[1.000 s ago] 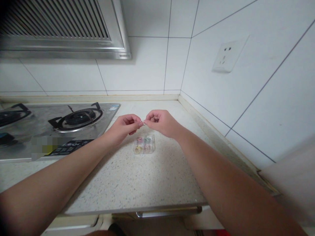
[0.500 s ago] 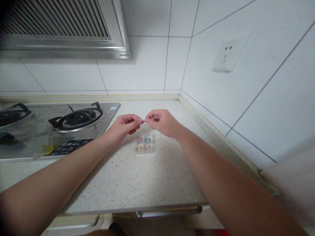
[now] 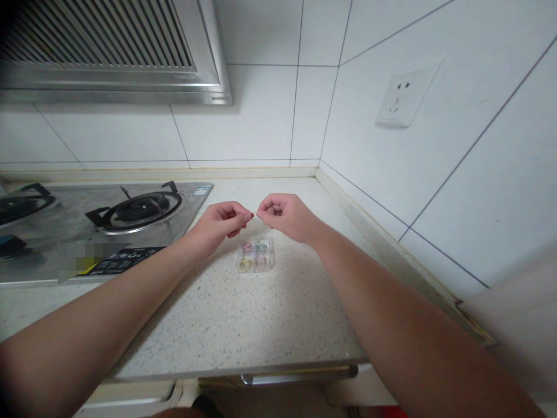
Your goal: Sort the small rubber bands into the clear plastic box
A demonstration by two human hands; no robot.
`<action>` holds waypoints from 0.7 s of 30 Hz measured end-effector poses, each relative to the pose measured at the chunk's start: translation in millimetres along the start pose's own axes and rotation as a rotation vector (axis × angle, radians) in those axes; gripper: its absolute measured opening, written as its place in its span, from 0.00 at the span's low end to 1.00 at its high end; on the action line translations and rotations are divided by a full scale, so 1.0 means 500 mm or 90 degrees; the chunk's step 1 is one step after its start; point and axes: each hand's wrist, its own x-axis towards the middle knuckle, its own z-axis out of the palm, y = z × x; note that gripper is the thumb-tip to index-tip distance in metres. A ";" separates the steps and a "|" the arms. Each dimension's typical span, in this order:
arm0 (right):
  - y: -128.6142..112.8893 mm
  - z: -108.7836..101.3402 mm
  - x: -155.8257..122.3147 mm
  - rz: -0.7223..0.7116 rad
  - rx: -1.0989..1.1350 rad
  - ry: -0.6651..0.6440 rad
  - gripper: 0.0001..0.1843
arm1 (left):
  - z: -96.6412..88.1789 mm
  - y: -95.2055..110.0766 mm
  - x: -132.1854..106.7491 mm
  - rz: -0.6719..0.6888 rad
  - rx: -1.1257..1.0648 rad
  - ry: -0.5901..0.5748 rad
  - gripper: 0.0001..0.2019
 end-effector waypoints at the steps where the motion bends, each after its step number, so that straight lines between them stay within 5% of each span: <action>1: 0.000 0.000 0.000 0.001 -0.002 0.002 0.13 | 0.000 0.000 0.000 0.001 -0.002 0.001 0.16; 21: -0.003 0.000 -0.001 -0.011 -0.018 -0.001 0.12 | -0.004 -0.001 -0.001 -0.013 0.008 -0.010 0.13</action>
